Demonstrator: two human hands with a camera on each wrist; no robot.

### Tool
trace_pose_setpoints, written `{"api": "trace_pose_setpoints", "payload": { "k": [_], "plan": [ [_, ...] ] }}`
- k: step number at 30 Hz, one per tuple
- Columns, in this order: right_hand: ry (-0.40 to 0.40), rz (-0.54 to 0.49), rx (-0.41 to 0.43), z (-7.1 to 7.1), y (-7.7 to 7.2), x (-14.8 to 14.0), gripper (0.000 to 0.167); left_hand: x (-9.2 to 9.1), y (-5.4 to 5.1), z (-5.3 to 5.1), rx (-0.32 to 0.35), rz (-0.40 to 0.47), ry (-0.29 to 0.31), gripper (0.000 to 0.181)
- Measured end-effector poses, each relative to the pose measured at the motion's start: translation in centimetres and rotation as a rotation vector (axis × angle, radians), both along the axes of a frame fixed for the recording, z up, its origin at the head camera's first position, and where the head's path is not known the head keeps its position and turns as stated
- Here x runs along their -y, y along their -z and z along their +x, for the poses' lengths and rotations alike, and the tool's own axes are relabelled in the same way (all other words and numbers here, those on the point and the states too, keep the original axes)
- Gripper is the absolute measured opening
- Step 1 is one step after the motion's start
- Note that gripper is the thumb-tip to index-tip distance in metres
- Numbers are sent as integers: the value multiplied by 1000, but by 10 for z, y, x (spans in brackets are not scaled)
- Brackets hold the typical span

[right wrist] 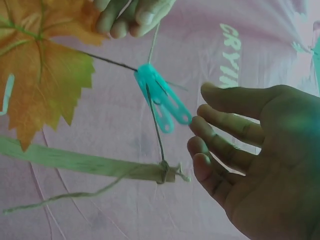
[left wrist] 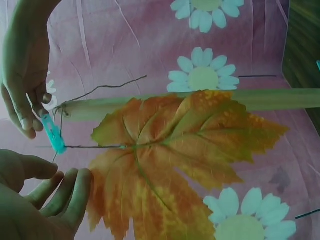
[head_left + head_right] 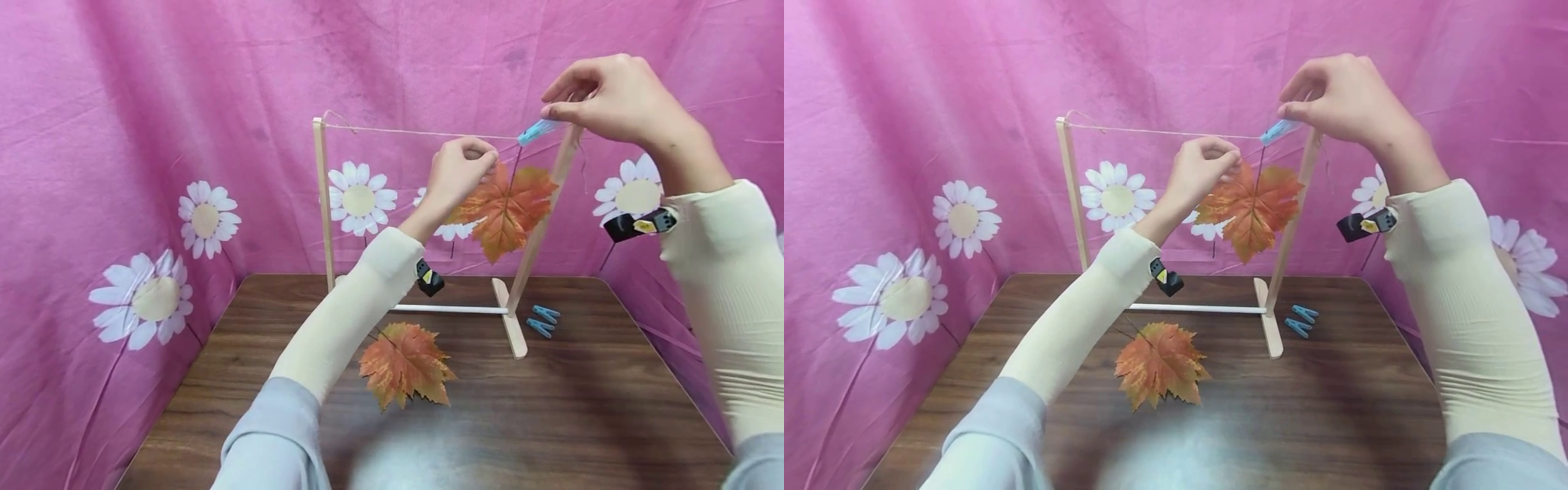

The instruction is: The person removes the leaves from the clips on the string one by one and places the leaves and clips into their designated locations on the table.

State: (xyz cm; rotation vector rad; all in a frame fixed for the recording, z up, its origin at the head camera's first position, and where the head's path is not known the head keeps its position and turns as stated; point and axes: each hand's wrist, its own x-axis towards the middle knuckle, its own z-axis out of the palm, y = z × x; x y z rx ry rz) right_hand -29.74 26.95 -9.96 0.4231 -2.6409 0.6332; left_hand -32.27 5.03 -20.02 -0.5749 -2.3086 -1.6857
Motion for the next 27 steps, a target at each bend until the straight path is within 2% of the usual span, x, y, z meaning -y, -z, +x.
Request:
{"api": "trace_pose_setpoints", "payload": {
  "k": [3,7,10,15,23,27],
  "plan": [
    [4,12,38,-7,-4,-6,33,-7,-4,0,2,-23,-43,16],
    [-1,77,73,-13,-5,-10,43,-16,-6,0,8,-68,-74,19],
    [4,161,101,-17,-3,-11,55,-23,-5,1,9,-93,-77,20],
    [14,244,147,-20,-1,-14,59,-32,-5,0,27,-99,-75,22],
    [-10,276,115,-21,1,-18,47,-38,-4,-3,26,-106,-77,22],
    [-11,211,131,-20,3,-17,46,-40,-4,-5,38,-108,-71,21]
  ]
}}
